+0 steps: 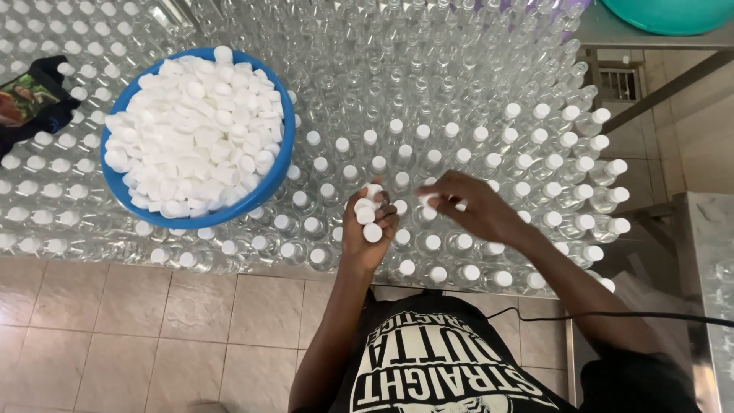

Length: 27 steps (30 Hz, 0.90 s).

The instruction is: Placing plastic caps onto the tops of clear water bottles arranged on a table

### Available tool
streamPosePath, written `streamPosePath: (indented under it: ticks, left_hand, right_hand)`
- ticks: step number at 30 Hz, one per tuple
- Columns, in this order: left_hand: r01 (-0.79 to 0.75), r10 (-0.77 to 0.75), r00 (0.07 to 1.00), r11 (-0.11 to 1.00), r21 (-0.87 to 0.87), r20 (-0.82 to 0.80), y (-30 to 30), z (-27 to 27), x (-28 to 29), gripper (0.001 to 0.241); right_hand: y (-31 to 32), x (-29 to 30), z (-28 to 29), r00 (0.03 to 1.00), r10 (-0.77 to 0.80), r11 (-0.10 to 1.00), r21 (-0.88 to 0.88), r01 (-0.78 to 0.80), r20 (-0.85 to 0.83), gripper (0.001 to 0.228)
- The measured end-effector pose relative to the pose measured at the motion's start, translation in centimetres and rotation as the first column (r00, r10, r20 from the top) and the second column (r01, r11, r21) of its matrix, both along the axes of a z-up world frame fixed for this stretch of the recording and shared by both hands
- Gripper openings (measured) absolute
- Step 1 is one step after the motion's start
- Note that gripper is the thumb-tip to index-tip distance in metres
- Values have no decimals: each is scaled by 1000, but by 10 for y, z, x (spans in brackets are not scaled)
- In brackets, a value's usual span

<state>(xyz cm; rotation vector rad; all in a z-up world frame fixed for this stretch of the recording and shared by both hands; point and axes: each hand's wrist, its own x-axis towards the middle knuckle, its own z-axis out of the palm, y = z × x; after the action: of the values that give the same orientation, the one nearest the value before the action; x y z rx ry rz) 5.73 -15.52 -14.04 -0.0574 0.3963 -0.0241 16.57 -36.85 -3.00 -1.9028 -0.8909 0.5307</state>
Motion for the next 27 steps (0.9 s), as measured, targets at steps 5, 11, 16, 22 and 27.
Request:
streamPosePath:
  ticks: [5,11,16,22,27]
  left_hand:
    - [-36,35,999,997,-61,-29,2,1,-15,31]
    - [-55,53,996,998,-25,-75,-2,-9,-28,34]
    - [-24,36,991,995,92,-126,-9,-7,-33,35]
    - [-13,36,986,990,144,-164,-18,5,-42,30]
    - [-19,52,985,981,195,-165,-22,-2,-44,34]
  right_hand:
    - [-29,74,-13,851,-223,962,34,271,-476,43]
    - [-56,179,-75,918,-383,910,-128,394,101,34]
    - [-38,235,-123,786,-131,859,-327,395,604,37]
    - [-34,264,-165,757,-18,812,-432,392,653,31]
    - [-34,281,-156,908,-88,790,-527,315,410,38]
